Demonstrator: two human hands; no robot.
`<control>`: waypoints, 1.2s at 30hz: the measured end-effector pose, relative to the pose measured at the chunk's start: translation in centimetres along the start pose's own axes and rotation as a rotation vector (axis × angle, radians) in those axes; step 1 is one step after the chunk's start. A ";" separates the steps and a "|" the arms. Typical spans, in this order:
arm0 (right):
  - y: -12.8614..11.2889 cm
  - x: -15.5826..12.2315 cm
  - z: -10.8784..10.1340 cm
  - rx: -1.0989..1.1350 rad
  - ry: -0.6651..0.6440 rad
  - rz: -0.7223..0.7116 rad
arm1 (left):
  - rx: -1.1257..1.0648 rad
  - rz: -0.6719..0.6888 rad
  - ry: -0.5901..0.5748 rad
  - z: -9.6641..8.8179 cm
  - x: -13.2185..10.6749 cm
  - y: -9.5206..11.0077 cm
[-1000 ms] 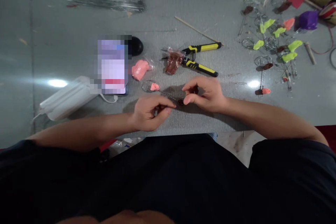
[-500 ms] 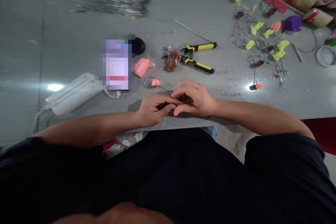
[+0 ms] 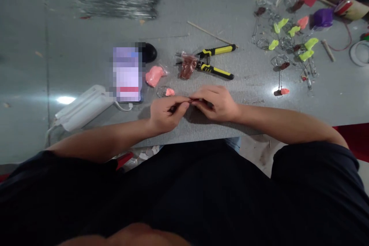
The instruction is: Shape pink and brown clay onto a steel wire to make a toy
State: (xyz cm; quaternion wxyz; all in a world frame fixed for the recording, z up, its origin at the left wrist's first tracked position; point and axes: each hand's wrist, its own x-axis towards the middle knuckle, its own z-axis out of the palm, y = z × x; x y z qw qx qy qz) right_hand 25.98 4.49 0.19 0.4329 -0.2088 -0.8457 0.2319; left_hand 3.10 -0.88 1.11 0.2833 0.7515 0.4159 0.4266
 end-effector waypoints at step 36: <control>0.2 0.3 -1.4 0.069 -0.130 0.120 | 0.216 0.000 0.064 -0.1 0.1 0.5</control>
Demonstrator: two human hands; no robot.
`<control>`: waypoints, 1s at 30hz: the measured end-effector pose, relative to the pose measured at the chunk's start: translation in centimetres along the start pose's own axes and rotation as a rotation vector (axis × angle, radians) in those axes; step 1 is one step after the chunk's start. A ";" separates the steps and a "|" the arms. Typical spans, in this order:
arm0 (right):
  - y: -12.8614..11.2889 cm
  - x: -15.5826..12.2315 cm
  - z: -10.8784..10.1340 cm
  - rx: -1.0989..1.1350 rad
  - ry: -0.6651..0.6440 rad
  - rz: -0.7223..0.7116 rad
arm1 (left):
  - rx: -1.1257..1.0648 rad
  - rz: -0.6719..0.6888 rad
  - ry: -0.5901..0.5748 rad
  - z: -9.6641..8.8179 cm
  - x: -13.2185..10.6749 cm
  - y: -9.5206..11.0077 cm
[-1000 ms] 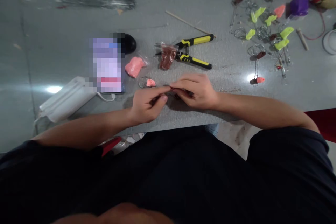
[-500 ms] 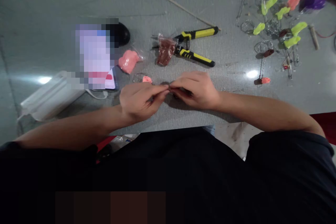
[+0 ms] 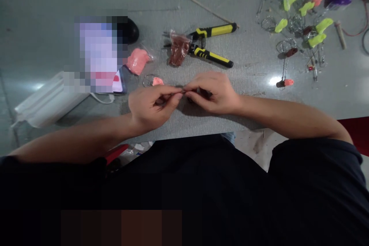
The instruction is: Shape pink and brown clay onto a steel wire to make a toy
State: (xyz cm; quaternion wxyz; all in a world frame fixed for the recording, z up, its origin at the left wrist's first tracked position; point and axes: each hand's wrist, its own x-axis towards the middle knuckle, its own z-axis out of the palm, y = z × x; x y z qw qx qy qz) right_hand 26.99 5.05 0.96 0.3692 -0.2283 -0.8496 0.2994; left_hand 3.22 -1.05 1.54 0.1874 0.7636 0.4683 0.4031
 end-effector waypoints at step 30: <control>3.6 0.9 -0.9 -0.287 -0.311 -0.177 | 0.225 -0.170 -0.383 0.0 -1.3 -0.7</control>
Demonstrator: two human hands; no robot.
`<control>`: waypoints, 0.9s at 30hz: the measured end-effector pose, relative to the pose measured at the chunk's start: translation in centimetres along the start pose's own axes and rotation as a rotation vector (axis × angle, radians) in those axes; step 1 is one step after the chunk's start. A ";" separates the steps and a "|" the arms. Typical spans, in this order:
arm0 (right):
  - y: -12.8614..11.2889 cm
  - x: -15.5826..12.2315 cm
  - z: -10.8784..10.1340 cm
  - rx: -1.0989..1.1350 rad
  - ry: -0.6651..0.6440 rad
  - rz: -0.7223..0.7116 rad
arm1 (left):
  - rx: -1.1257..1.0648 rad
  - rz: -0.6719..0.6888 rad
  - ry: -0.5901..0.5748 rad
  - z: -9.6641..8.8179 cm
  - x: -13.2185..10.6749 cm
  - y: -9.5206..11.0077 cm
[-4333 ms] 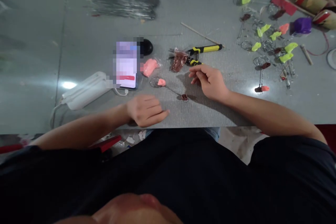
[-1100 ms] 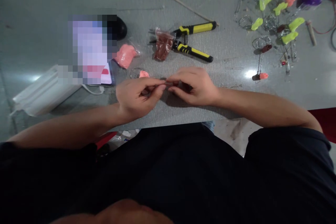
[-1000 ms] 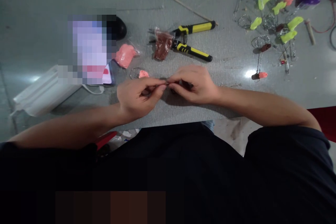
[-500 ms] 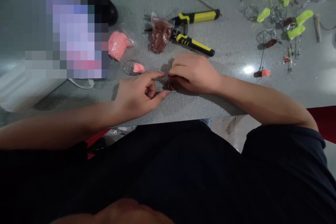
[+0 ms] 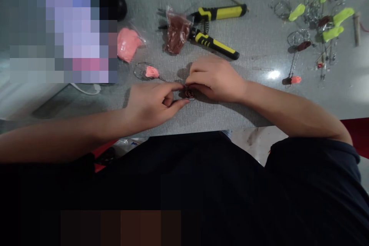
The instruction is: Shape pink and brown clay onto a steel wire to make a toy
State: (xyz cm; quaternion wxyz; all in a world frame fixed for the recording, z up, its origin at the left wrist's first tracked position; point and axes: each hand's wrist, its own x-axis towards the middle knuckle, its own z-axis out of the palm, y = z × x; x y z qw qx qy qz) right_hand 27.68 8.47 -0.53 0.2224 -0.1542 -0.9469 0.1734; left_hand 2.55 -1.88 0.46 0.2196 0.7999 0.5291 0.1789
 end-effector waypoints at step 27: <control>-0.3 -0.8 -1.1 -0.009 -0.086 0.006 | 0.025 0.000 -0.061 -0.4 0.7 0.5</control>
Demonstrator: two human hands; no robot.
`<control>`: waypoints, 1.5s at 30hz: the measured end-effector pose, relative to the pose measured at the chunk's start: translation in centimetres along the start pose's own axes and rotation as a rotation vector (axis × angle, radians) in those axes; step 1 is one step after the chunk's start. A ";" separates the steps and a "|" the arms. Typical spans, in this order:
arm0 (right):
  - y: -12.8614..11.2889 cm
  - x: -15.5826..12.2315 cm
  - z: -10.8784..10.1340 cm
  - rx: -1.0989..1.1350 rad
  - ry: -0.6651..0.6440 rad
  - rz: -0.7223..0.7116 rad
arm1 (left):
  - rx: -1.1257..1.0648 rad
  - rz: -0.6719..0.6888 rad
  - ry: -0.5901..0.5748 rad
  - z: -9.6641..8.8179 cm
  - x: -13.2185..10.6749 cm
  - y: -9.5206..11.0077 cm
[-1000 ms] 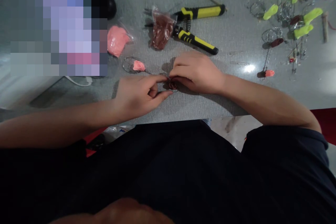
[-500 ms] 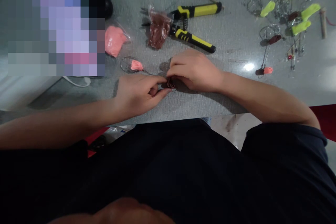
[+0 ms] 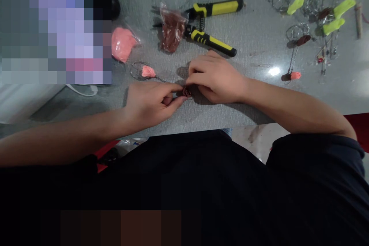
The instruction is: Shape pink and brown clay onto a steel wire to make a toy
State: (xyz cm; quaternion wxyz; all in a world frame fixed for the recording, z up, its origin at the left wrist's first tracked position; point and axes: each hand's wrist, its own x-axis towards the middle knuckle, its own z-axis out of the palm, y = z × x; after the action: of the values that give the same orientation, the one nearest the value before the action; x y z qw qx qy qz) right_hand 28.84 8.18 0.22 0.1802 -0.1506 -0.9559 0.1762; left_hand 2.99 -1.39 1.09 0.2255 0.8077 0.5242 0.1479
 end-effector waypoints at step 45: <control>-7.4 -0.2 -0.3 -0.305 0.261 -0.307 | -0.877 0.055 -0.149 2.0 -3.7 1.6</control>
State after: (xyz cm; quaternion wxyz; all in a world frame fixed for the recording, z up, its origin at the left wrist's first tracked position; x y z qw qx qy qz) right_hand 27.53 1.59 3.33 0.3017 -0.0504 -0.9518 -0.0206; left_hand 3.68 -5.72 0.24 0.5798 0.6581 0.3725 0.3035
